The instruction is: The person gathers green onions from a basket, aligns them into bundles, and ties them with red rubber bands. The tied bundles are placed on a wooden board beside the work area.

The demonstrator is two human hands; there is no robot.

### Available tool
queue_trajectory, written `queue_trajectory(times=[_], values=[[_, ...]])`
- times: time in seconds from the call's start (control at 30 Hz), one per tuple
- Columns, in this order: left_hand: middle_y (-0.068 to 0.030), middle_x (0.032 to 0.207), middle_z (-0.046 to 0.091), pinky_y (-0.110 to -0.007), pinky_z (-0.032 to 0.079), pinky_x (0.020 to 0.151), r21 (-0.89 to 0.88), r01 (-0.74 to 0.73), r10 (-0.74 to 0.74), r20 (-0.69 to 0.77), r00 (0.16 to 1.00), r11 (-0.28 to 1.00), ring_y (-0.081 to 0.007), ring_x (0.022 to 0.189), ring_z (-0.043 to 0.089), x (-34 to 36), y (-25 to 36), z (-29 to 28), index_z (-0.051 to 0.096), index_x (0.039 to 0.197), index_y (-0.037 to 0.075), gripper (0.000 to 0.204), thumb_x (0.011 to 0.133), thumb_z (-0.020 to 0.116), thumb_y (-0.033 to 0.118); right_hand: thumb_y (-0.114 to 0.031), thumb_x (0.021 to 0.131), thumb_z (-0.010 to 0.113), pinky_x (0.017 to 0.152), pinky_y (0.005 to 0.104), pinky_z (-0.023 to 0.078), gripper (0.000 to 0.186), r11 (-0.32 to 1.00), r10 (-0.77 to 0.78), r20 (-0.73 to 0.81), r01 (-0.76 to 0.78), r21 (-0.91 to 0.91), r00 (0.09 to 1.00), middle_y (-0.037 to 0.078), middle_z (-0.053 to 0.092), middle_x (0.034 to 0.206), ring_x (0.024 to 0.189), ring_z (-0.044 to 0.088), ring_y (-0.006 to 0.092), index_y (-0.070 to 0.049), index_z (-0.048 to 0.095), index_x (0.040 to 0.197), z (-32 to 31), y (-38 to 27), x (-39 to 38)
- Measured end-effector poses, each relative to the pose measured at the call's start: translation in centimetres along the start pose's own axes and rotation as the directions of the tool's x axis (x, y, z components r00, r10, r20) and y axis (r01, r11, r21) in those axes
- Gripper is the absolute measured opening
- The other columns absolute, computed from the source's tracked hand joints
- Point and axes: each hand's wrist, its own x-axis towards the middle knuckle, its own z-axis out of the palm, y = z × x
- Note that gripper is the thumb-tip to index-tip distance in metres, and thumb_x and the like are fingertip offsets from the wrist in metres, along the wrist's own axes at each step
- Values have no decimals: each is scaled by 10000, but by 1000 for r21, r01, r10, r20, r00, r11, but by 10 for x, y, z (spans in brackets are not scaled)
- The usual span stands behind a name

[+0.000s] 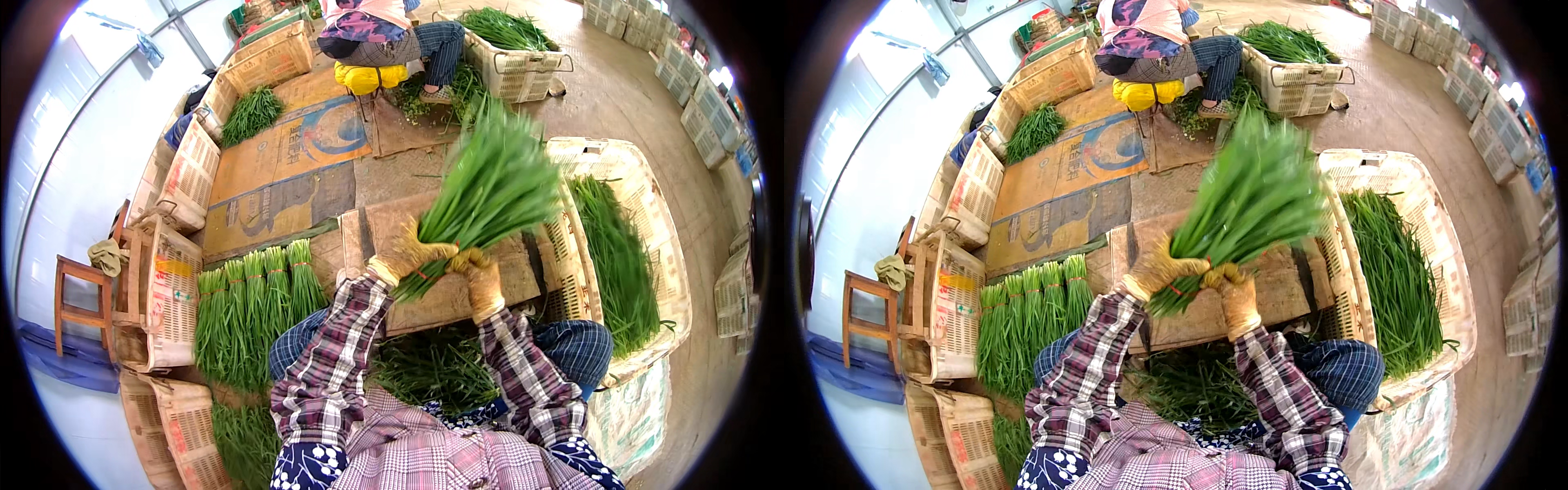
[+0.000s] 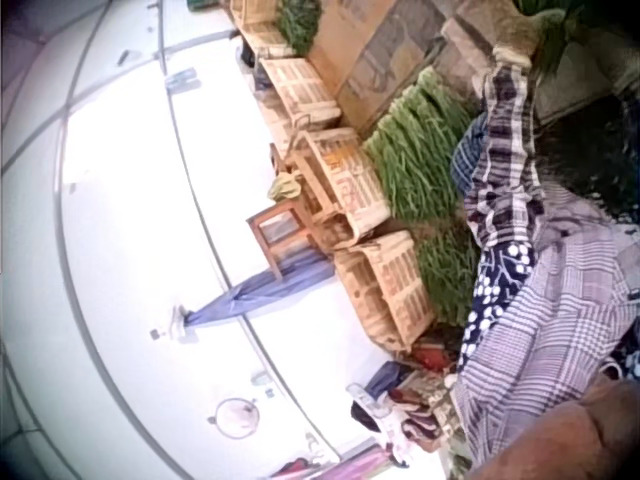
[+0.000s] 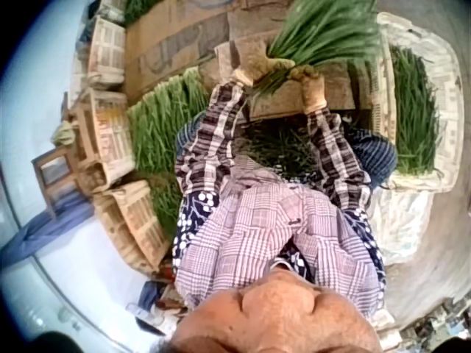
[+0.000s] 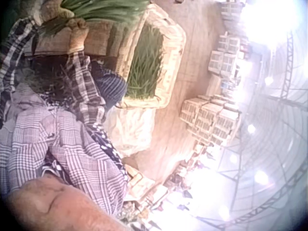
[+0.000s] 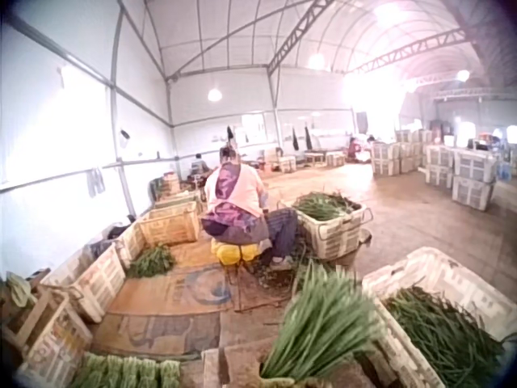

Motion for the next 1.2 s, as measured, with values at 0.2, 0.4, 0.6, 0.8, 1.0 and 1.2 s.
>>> queue_trajectory(times=[0.2, 0.4, 0.6, 0.8, 1.0, 1.2], values=[[-95, 1178, 613, -330, 531, 860, -465, -373, 360, -121, 925, 803, -212, 1064, 593, -21, 34, -19, 459, 1300, 12, 823, 653, 873, 306, 76, 776, 680, 679, 282, 478, 97, 895, -352, 211, 394, -211, 912, 36, 618, 800, 742, 583, 136, -6, 631, 792, 18, -68, 2], [-78, 1295, 554, -431, 393, 1056, -47, -302, 299, -61, 952, 952, -264, 1217, 487, -27, -61, 41, 407, 1362, 46, 982, 596, 851, 472, -172, 877, 654, 734, 329, 536, 198, 961, 35, 15, -37, 273, 999, 77, 640, 977, 852, 619, 197, -40, 602, 1016, -50, 35, -1], [-68, 1215, 599, -337, 486, 914, -598, -243, 259, -62, 964, 763, -195, 1068, 566, -27, -56, 30, 479, 1326, 49, 690, 750, 805, 244, 34, 805, 677, 734, 308, 515, 146, 952, -246, 96, 259, -165, 964, 55, 613, 804, 730, 578, 165, 23, 590, 922, -16, 10, -17], [-64, 1187, 615, -282, 458, 922, -637, 96, 115, 282, 952, 765, -173, 1028, 580, -15, 12, -22, 490, 1328, 53, 660, 761, 791, 209, 33, 815, 644, 715, 259, 493, 17, 979, -149, -37, 142, -146, 988, 65, 635, 798, 769, 594, 148, 37, 628, 811, 25, -18, -46], [-265, 1482, 293, -400, 277, 1114, 243, 5, -23, 73, 997, 970, -376, 1377, 299, 10, -58, -11, 210, 1481, 14, 1119, 737, 536, 783, -127, 891, 637, 766, 302, 516, 91, 903, 410, -30, -401, 155, 911, 65, 707, 902, 815, 642, 148, -43, 662, 913, 10, 35, -29], [-236, 1501, 270, -413, 243, 1135, 704, 101, -169, 27, 985, 703, -380, 1378, 284, -41, -63, -2, 192, 1470, -26, 1214, 616, 758, 625, -47, 874, 617, 542, 282, 486, 90, 900, 414, 33, -404, -165, 910, 69, 645, 722, 597, 586, 149, 15, 648, 817, -1, 43, -12]])
